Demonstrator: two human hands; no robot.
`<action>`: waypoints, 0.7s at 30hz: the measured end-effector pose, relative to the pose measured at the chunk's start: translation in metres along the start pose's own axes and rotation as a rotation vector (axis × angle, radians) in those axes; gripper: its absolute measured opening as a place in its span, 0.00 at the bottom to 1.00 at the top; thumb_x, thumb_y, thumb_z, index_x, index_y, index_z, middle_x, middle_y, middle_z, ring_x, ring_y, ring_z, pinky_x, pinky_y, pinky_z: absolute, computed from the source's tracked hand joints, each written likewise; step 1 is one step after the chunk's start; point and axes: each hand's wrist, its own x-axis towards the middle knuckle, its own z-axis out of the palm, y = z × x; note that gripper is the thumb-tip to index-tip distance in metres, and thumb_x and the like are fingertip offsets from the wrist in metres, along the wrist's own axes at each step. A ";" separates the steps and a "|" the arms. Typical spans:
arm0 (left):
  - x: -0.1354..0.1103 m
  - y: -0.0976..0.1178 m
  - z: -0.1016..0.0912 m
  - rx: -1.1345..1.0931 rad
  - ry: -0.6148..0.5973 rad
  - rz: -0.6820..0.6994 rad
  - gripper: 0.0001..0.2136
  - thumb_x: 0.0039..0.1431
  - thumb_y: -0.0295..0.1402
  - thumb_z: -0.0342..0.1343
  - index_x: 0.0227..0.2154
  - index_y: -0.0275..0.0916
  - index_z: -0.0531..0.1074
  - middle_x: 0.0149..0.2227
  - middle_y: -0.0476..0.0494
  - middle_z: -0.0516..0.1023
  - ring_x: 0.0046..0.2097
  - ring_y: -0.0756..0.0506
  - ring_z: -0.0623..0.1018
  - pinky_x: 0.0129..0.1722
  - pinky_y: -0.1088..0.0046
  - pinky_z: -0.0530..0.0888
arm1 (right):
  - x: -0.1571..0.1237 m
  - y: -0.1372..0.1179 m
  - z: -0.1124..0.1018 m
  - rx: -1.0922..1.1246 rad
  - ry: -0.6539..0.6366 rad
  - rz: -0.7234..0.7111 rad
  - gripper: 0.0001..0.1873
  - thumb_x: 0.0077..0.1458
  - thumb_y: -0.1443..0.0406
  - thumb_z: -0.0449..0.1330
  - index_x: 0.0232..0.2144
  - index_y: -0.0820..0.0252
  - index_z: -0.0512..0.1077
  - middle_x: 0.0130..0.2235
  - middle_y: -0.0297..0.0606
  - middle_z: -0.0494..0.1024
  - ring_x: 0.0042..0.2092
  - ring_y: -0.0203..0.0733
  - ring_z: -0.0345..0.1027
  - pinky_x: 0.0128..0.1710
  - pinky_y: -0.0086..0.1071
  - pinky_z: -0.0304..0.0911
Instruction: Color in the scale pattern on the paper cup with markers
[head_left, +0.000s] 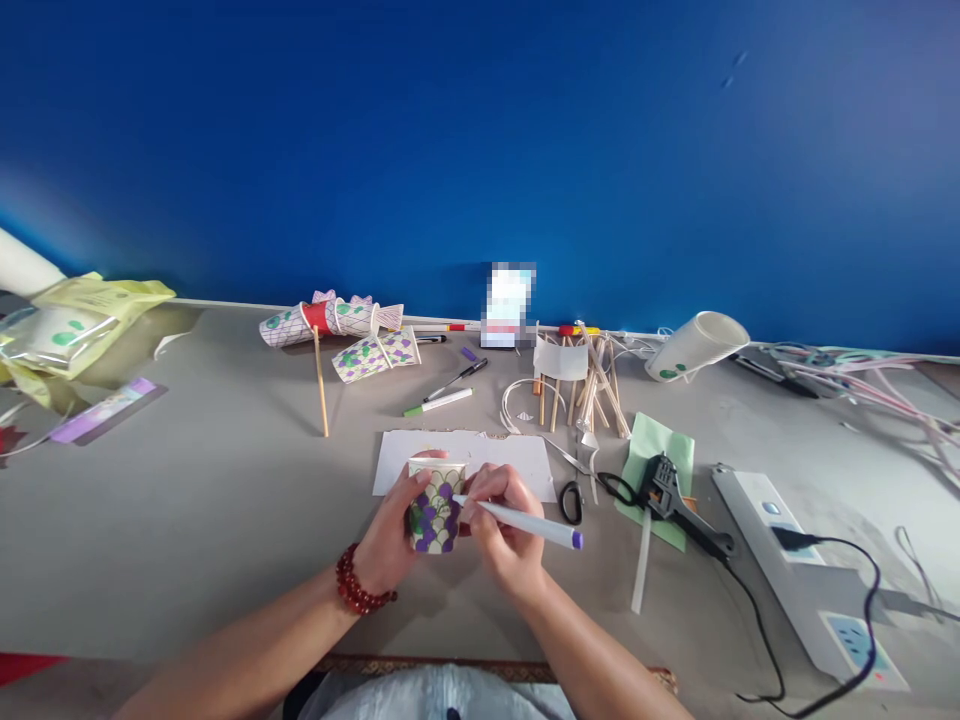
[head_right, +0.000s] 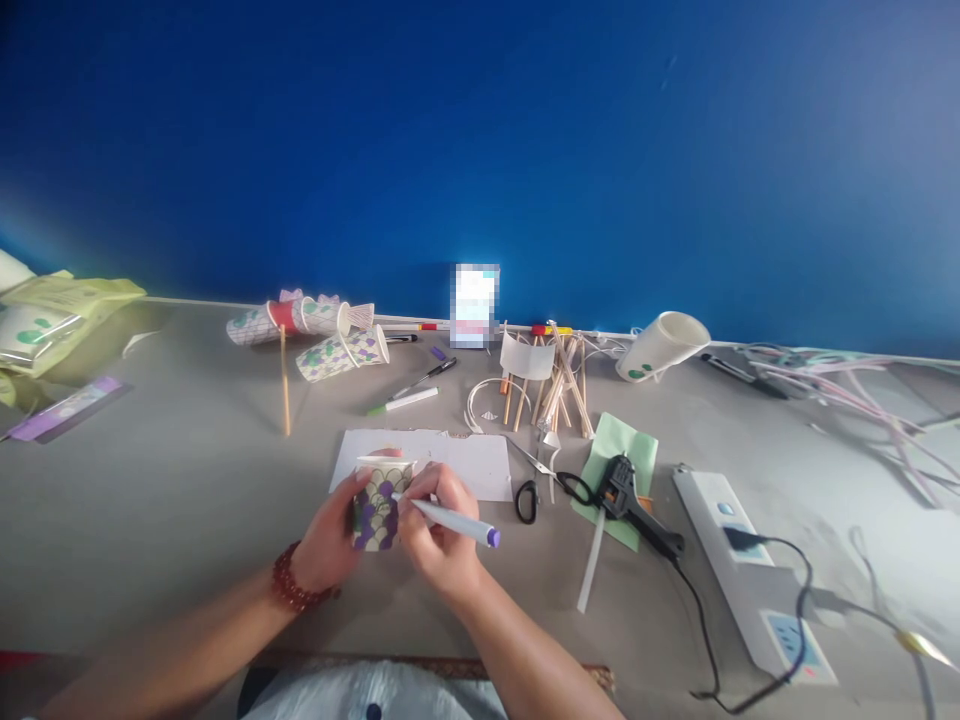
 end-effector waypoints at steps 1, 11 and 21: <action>0.000 0.000 0.000 0.001 0.004 0.011 0.17 0.51 0.41 0.70 0.42 0.41 0.76 0.36 0.45 0.84 0.39 0.42 0.84 0.37 0.68 0.80 | 0.000 0.000 0.000 0.003 -0.008 0.001 0.08 0.64 0.68 0.57 0.30 0.54 0.66 0.26 0.31 0.68 0.29 0.39 0.62 0.30 0.34 0.62; 0.000 -0.002 -0.001 -0.040 -0.011 -0.004 0.16 0.54 0.39 0.69 0.43 0.41 0.76 0.36 0.44 0.84 0.39 0.42 0.84 0.37 0.68 0.80 | -0.002 0.001 0.001 0.005 0.002 0.018 0.08 0.65 0.66 0.57 0.31 0.54 0.66 0.25 0.32 0.69 0.28 0.40 0.62 0.32 0.37 0.63; -0.002 0.001 0.000 -0.038 -0.024 -0.006 0.14 0.54 0.38 0.68 0.43 0.42 0.77 0.39 0.43 0.84 0.46 0.38 0.84 0.45 0.62 0.81 | -0.002 0.001 0.000 -0.008 0.034 0.028 0.10 0.66 0.64 0.58 0.30 0.54 0.66 0.26 0.31 0.67 0.28 0.39 0.61 0.33 0.37 0.64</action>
